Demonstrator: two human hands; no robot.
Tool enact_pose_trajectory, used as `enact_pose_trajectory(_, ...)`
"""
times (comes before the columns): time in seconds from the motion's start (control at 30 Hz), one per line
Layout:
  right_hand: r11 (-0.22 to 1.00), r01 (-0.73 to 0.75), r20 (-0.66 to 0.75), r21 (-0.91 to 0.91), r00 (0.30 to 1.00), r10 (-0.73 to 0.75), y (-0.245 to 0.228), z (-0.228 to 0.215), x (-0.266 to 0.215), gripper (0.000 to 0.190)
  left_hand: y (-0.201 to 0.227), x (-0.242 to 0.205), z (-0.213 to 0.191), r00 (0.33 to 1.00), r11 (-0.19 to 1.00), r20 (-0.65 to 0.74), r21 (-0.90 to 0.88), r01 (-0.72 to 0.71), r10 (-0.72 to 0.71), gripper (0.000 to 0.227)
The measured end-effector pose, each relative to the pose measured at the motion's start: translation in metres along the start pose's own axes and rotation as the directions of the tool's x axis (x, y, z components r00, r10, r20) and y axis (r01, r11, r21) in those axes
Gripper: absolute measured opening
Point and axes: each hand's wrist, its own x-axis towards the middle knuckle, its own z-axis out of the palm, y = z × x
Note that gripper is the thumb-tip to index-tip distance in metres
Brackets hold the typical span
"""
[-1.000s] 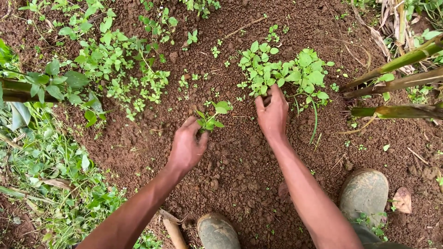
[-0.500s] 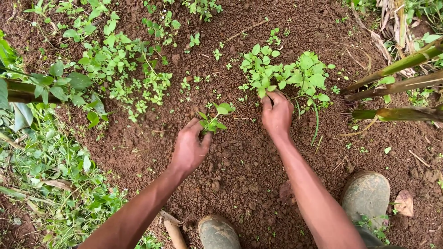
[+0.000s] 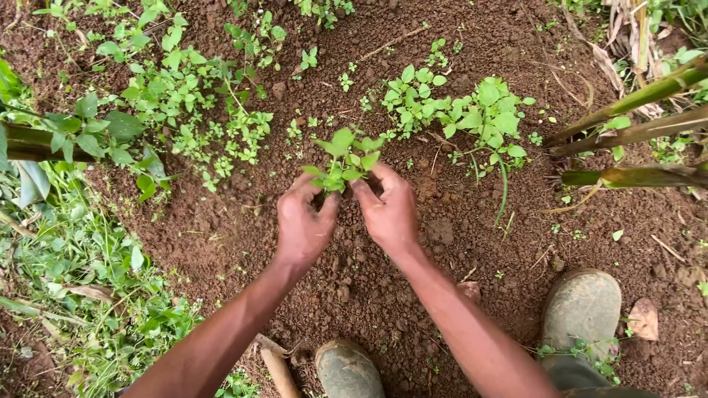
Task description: Weeding a garden bed by hand to remove small unwanted plants from the soil.
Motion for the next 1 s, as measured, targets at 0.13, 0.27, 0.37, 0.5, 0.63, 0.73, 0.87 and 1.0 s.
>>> enact_pose_trajectory(0.13,0.994,0.018,-0.046,0.110,0.999,-0.013,-0.012,0.002,0.003,0.032,0.009,0.002,-0.001,0.993,1.000,0.121,0.027,-0.012,0.008,0.020)
enact_pose_trajectory(0.27,0.975,-0.061,0.001,0.214,0.998,0.062,0.007,0.006,0.002,0.027,0.006,0.001,-0.002,0.992,0.991,0.112,0.130,0.042,-0.057,0.018)
enact_pose_trajectory(0.37,0.970,-0.067,0.070,0.234,0.996,0.052,0.004,-0.001,-0.003,0.030,-0.002,-0.003,-0.004,0.992,0.985,0.091,0.157,0.070,-0.085,0.017)
enact_pose_trajectory(0.5,0.972,-0.047,-0.230,0.231,0.968,0.102,0.025,-0.022,0.001,0.025,0.013,-0.002,-0.015,0.989,0.965,0.063,0.236,0.118,-0.136,0.018)
enact_pose_trajectory(0.63,0.990,-0.047,-0.504,0.136,0.857,0.110,0.049,-0.074,0.011,0.033,-0.016,-0.004,-0.013,0.993,0.969,0.075,0.236,0.068,-0.088,0.017)
enact_pose_trajectory(0.73,0.993,-0.112,-0.483,-0.035,0.872,0.081,0.061,-0.097,0.023,0.048,-0.006,-0.009,-0.012,0.991,0.977,0.117,0.210,0.039,-0.065,0.017)
enact_pose_trajectory(0.87,0.959,-0.170,-0.453,-0.228,0.890,0.050,0.077,-0.111,0.045,0.022,0.013,-0.011,-0.009,0.981,0.971,0.184,0.238,0.014,-0.059,0.019)
enact_pose_trajectory(1.0,0.964,-0.175,-0.458,-0.199,0.887,0.067,0.086,-0.117,0.036,0.018,0.002,-0.016,-0.007,0.973,0.961,0.218,0.275,0.015,-0.077,0.020)
